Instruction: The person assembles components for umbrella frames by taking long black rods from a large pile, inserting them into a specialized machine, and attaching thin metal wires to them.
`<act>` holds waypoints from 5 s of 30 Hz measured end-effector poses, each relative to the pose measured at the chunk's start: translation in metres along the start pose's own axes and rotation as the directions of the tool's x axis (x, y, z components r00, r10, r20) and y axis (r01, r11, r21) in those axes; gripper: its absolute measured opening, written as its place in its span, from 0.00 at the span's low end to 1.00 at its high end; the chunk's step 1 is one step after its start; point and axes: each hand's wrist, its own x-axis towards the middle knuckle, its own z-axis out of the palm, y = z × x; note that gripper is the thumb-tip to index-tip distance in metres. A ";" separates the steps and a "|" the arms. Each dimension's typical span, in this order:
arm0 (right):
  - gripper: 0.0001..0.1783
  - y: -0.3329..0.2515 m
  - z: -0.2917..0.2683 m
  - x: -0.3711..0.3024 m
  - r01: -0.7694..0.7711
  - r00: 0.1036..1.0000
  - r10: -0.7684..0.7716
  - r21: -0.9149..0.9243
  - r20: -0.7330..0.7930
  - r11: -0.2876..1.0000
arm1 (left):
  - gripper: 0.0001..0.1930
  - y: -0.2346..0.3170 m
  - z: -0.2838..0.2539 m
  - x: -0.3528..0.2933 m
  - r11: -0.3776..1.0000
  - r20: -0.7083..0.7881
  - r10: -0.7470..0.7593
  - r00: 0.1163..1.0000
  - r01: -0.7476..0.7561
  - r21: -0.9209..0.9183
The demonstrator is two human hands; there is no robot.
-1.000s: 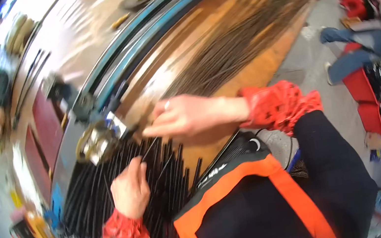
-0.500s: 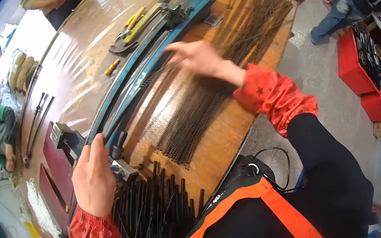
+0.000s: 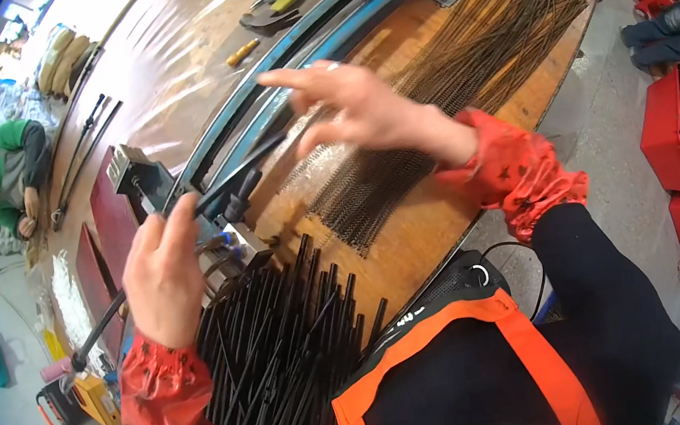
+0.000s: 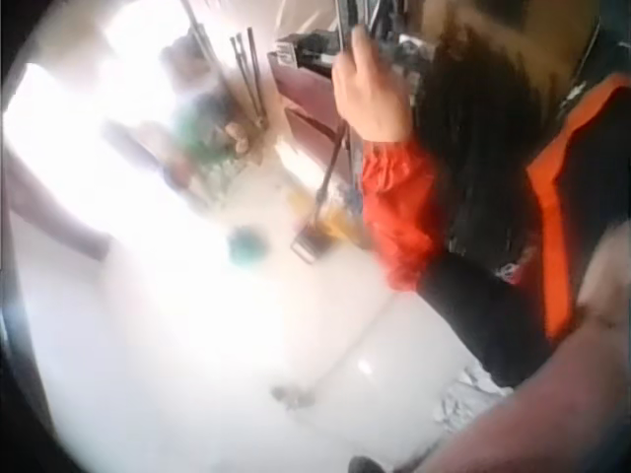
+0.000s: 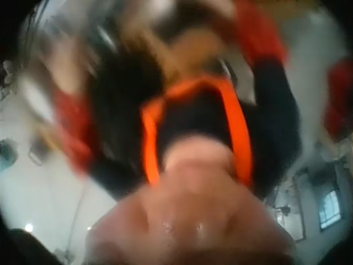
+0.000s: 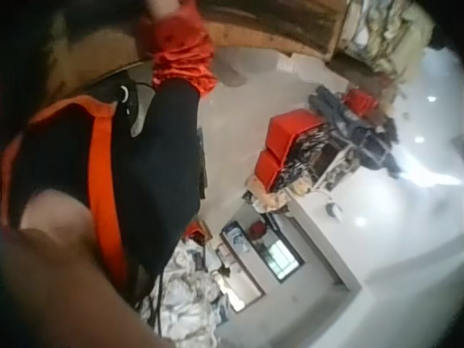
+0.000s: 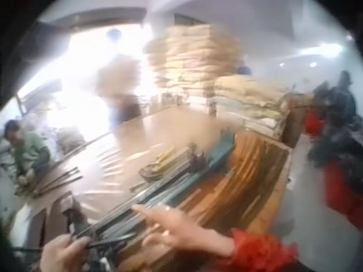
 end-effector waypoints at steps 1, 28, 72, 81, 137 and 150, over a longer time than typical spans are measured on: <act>0.24 0.005 -0.011 -0.004 -0.012 0.998 0.007 0.094 0.056 0.996 | 0.17 -0.009 -0.004 -0.010 0.999 0.021 -0.054 0.998 0.054 0.006; 0.10 -0.040 0.152 0.108 -0.034 0.953 -0.085 0.384 0.290 0.923 | 0.08 -0.092 -0.055 -0.114 0.904 -0.407 -0.422 0.810 0.411 -0.119; 0.08 0.133 -0.019 0.040 0.205 0.975 -0.129 -0.516 0.180 0.832 | 0.15 -0.130 0.066 -0.094 0.870 -0.115 -0.474 0.873 0.445 -0.210; 0.08 0.124 -0.020 0.039 0.137 0.987 -0.068 -0.532 0.148 0.836 | 0.16 -0.131 0.074 -0.086 0.847 -0.106 -0.480 0.871 0.429 -0.314; 0.12 -0.002 0.065 -0.042 -0.475 0.602 0.389 -0.078 0.697 0.876 | 0.10 0.001 0.064 -0.220 0.766 0.432 -0.474 0.767 0.601 -0.227; 0.13 -0.052 0.050 -0.058 -0.346 0.772 0.147 0.214 0.619 0.913 | 0.09 0.046 0.068 -0.106 0.893 0.347 -0.308 0.886 0.395 -0.216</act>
